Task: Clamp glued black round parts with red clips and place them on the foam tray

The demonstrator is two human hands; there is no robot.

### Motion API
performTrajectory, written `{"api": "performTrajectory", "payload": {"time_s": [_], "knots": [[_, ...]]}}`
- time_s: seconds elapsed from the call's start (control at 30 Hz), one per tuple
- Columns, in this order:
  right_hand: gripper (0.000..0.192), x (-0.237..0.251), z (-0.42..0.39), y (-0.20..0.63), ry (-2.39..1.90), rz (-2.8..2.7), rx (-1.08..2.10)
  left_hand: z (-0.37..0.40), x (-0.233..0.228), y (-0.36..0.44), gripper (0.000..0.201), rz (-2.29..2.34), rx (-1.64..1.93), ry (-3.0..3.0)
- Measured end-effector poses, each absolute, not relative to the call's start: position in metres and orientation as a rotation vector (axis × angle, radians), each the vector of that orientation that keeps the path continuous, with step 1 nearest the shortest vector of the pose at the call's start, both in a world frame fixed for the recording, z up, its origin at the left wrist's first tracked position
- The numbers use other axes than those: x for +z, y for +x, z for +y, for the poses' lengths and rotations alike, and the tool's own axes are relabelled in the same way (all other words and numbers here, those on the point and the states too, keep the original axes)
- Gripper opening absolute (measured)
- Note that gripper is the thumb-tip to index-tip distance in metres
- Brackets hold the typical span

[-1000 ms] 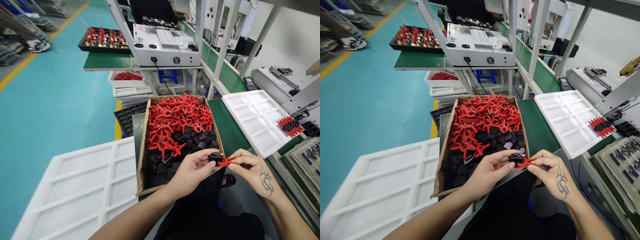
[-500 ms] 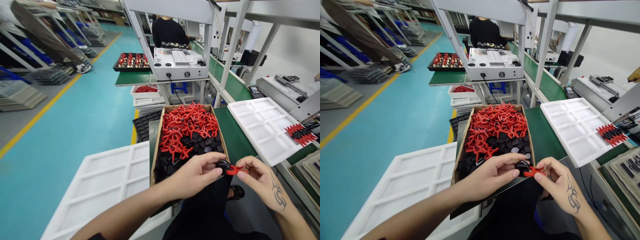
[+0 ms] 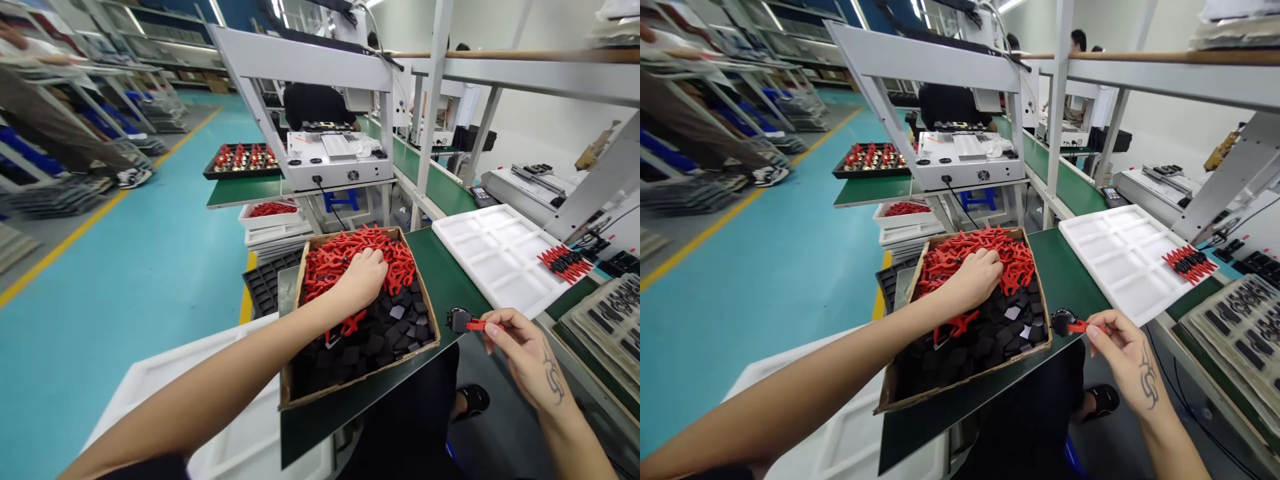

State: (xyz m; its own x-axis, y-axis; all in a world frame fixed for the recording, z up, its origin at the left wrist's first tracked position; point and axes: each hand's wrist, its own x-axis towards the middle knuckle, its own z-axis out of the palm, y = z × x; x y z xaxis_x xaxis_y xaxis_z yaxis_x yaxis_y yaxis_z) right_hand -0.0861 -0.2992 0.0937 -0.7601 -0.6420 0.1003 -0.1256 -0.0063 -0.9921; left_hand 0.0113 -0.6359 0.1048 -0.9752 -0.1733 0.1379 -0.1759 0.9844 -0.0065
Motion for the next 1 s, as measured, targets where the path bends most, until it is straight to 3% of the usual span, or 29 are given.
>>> {"api": "performTrajectory", "payload": {"time_s": [0.43, 1.0], "knots": [[0.017, 0.088, -0.297, -0.088, -0.705, 1.807, -1.896, -0.646, 0.101, -0.005, 0.03, -3.035, -0.006, -0.057], [0.028, 0.097, -0.289, -0.083, -0.446, 1.597, -2.082, -0.654, 0.09, -0.019, 0.017, -3.108, -0.059, -0.265]]}}
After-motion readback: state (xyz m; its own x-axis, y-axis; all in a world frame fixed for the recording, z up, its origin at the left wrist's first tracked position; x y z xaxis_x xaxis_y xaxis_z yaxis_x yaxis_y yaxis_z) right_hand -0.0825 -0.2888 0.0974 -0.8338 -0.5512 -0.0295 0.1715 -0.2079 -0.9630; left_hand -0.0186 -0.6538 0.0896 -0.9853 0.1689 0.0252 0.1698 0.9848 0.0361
